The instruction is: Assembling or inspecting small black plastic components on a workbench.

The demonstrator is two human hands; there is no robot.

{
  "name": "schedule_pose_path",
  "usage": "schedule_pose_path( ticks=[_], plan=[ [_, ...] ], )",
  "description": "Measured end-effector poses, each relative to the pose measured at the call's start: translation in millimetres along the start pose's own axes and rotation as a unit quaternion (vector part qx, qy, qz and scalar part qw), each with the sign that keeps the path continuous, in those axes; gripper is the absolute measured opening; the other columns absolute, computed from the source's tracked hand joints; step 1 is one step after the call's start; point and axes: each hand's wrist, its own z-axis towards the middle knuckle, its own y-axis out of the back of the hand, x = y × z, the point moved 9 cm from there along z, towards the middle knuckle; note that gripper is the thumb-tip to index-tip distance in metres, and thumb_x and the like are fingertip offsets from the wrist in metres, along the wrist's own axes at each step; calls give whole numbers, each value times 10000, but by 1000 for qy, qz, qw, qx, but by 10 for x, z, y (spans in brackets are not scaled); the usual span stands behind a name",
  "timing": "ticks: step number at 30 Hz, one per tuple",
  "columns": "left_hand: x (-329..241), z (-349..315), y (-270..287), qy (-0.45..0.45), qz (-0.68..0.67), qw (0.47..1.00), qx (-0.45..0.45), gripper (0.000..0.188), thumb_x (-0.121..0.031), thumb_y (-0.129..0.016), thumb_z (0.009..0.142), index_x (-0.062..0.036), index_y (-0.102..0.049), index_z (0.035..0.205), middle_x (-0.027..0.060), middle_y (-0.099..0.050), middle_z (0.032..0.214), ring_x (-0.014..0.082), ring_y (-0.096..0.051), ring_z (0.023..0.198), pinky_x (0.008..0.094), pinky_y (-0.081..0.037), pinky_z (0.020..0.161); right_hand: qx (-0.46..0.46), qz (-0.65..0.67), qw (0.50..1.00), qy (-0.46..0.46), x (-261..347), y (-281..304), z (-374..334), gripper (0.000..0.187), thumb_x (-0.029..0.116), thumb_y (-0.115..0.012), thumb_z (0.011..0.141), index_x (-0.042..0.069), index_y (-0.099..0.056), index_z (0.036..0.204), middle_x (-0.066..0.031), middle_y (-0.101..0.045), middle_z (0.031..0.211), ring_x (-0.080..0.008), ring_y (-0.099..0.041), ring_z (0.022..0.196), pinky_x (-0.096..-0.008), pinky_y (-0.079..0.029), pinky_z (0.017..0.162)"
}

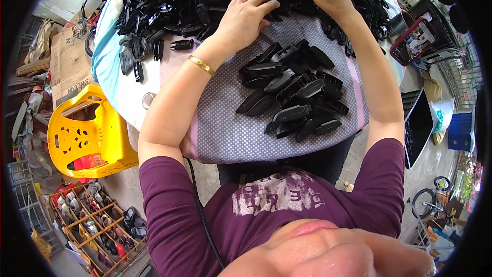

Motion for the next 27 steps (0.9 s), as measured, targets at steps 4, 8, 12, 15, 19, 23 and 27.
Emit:
schedule_pose_path(
  ticks=[4,8,12,15,19,23,27],
  plan=[
    [-12,-19,-130,22,61,994,90,329,-111,-672,723,-124,-623,1048,51,-540,1095,232,-483,1063,389,-414,873,99,142,974,-143,-69,-146,-166,232,94,-548,843,6,-583,1055,-109,-632,745,-195,-629,686,-308,-485,606],
    [-83,31,42,-1,21,999,-31,292,-100,-699,717,-72,-607,993,80,-557,1074,275,-529,1000,383,-434,842,173,241,937,-187,-179,-421,-481,255,153,-538,918,56,-609,1143,-19,-654,871,-40,-585,658,-146,-457,540],
    [49,56,46,47,-86,995,2,268,-62,-686,742,-5,-572,977,106,-602,912,276,-615,779,338,-495,707,138,248,954,-103,20,-423,-475,226,164,-581,894,40,-639,1074,-14,-656,804,-44,-588,637,-159,-454,513],
    [107,20,143,69,-178,979,-65,233,-12,-648,785,4,-560,1001,93,-620,888,195,-625,782,283,-509,666,132,275,940,-150,1,-413,-503,221,160,-603,880,40,-642,1062,-16,-656,807,-51,-580,628,-165,-461,531],
    [174,16,158,144,-260,954,-52,258,15,-629,809,16,-539,1051,73,-620,908,143,-620,833,253,-514,712,90,320,937,-103,76,-346,-467,230,154,-612,873,30,-644,1064,-26,-657,806,-61,-576,623,-179,-478,560],
    [184,-27,211,215,-396,891,-63,297,-29,-687,778,21,-548,1036,77,-624,922,143,-620,827,238,-512,694,143,319,924,-157,30,-444,-523,231,156,-613,872,11,-651,1048,-40,-655,807,-78,-580,622,-194,-488,563],
    [325,-101,136,255,-578,769,-102,268,-28,-685,785,25,-578,1025,75,-631,926,130,-610,792,247,-512,705,156,352,903,-189,2,-488,-539,221,174,-615,871,27,-663,1029,-44,-666,798,-93,-608,640,-203,-501,561]
  ],
)
